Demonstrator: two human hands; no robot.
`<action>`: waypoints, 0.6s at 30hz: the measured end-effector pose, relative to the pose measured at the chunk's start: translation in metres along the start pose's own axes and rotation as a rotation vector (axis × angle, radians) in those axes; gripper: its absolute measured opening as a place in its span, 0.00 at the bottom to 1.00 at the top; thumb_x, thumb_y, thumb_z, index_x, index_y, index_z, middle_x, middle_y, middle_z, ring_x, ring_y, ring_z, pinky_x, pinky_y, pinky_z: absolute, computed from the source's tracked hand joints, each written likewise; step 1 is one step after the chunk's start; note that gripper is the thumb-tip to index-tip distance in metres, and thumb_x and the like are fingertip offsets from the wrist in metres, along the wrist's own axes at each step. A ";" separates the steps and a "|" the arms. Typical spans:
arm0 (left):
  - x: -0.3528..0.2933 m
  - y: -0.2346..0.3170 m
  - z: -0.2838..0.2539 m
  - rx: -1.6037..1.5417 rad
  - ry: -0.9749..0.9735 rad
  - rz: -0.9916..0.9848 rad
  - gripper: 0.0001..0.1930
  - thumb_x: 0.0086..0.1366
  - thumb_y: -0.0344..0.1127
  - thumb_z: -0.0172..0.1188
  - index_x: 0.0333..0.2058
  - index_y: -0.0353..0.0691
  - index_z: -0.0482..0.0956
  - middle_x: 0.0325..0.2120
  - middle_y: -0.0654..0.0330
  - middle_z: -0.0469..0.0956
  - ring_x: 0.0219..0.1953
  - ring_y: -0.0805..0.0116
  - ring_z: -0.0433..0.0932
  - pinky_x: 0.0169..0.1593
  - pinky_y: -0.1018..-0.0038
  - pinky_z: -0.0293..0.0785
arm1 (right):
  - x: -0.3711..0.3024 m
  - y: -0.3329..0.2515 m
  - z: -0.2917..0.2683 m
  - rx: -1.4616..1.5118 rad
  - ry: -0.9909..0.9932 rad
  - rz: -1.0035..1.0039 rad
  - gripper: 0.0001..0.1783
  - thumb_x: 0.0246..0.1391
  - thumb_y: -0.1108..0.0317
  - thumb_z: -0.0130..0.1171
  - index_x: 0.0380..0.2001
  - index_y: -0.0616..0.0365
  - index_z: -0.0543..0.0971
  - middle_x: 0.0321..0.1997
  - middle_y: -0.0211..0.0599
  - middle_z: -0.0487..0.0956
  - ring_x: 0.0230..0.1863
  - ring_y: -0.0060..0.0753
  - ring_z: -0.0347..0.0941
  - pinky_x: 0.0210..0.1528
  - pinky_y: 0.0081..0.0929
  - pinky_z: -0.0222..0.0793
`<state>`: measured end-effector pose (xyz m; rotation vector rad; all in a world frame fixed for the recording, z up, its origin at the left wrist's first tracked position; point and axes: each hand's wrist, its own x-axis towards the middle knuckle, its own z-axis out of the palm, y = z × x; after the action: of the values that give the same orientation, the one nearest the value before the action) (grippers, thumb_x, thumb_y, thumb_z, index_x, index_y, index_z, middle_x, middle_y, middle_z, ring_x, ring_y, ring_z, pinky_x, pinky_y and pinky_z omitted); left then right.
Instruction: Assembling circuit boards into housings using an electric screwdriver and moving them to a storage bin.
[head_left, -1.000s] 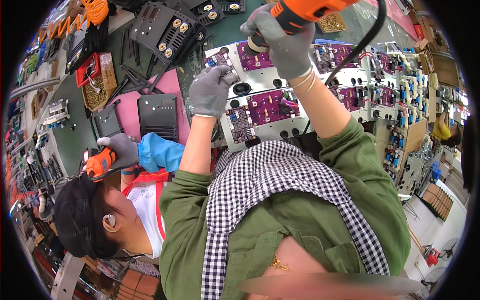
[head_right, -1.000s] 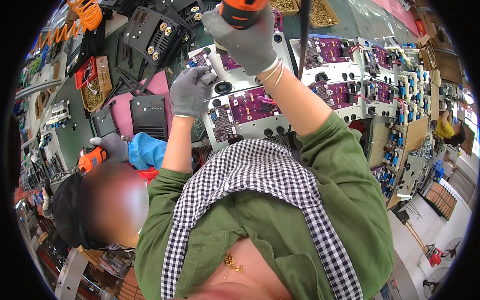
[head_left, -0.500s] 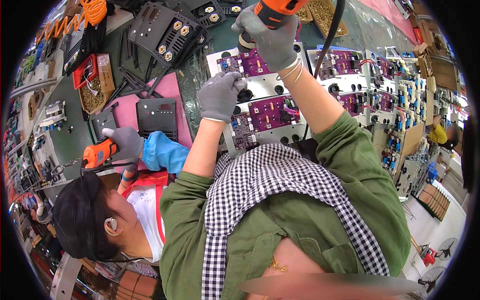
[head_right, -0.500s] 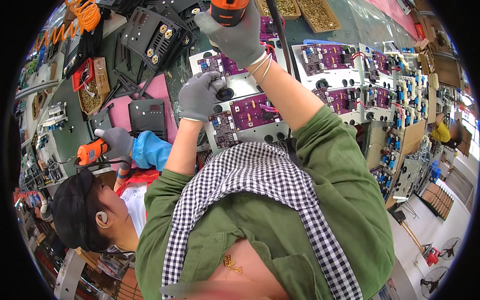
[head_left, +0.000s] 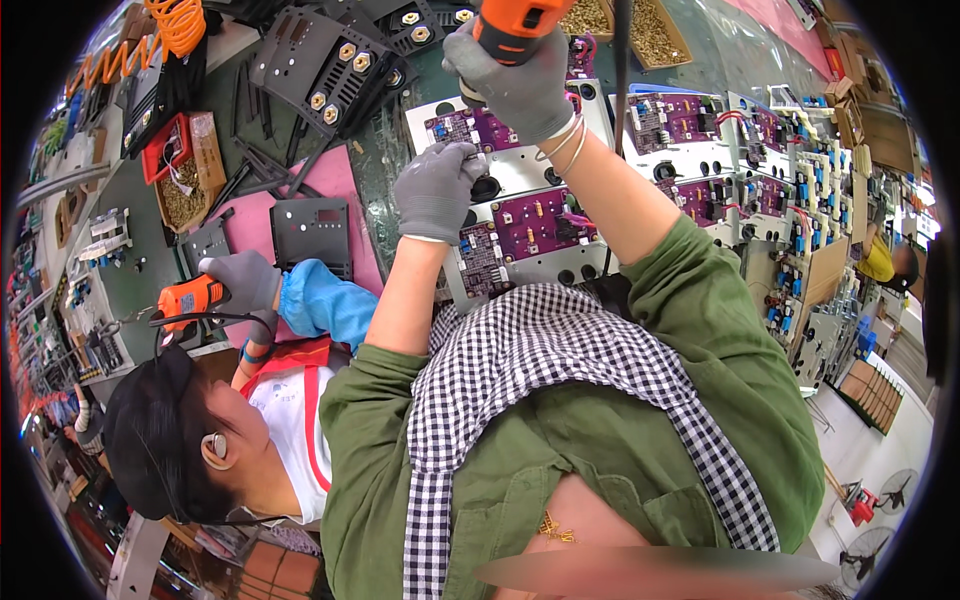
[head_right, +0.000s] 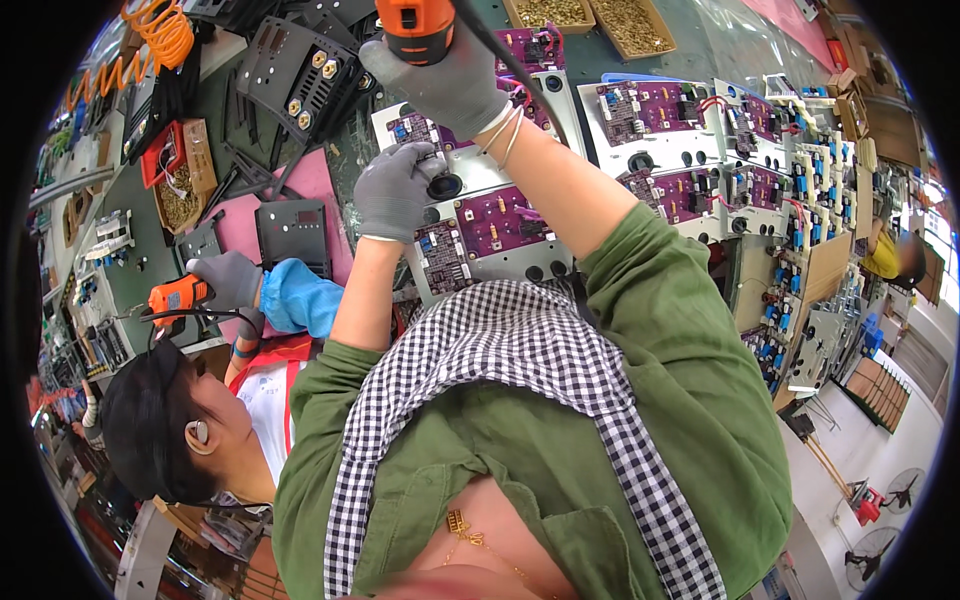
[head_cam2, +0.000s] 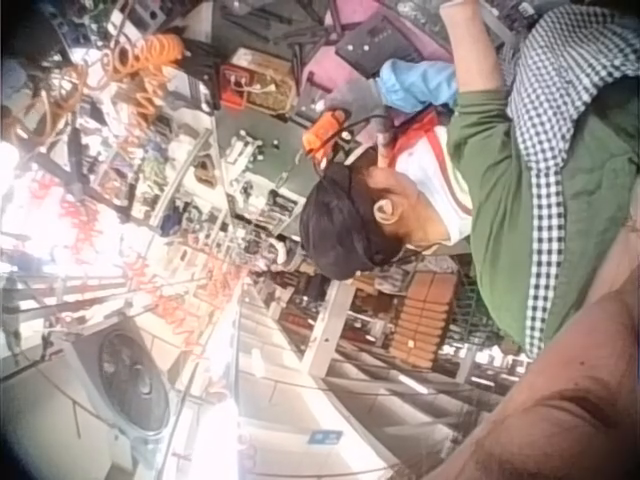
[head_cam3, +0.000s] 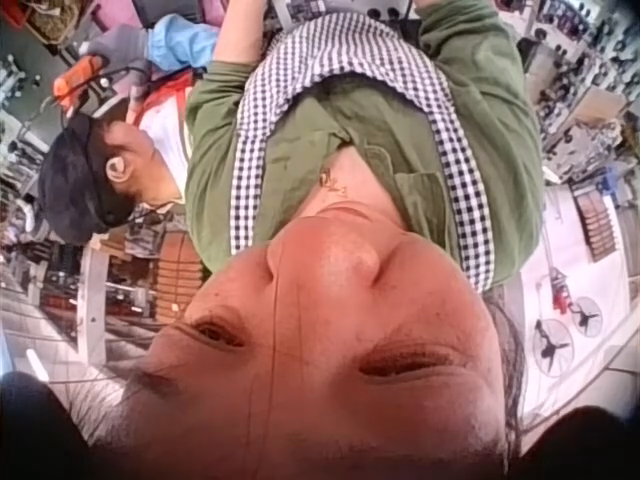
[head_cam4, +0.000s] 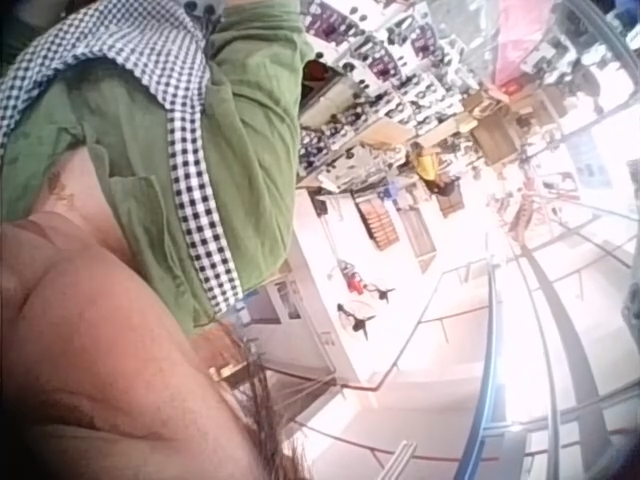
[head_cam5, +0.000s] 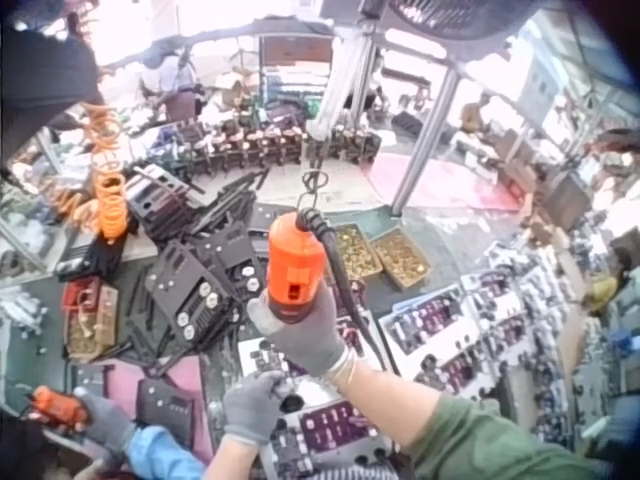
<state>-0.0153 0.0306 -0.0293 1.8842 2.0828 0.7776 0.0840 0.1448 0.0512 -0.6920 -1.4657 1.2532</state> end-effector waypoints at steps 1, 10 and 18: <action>0.000 0.000 0.000 -0.001 -0.002 -0.011 0.11 0.55 0.44 0.62 0.33 0.46 0.82 0.29 0.59 0.80 0.34 0.59 0.79 0.37 0.66 0.74 | 0.000 -0.001 0.004 -0.029 0.051 -0.094 0.04 0.46 0.74 0.59 0.25 0.60 0.74 0.22 0.31 0.76 0.24 0.24 0.75 0.30 0.24 0.73; -0.003 -0.009 0.006 -0.393 -0.173 -0.398 0.10 0.62 0.38 0.57 0.38 0.42 0.80 0.25 0.58 0.78 0.26 0.66 0.77 0.32 0.71 0.73 | 0.002 -0.005 0.006 0.054 0.184 -0.139 0.10 0.46 0.77 0.63 0.30 0.55 0.72 0.23 0.23 0.74 0.24 0.17 0.71 0.27 0.17 0.67; -0.009 -0.029 -0.032 -1.320 -0.043 -0.709 0.10 0.69 0.28 0.43 0.45 0.33 0.71 0.25 0.60 0.76 0.20 0.78 0.69 0.21 0.84 0.65 | -0.003 -0.018 -0.001 0.198 0.145 0.116 0.14 0.47 0.80 0.59 0.39 0.59 0.71 0.23 0.29 0.76 0.21 0.19 0.72 0.22 0.17 0.68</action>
<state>-0.0547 0.0140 -0.0198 0.4201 1.3287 1.3414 0.0890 0.1369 0.0670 -0.7267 -1.1793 1.3861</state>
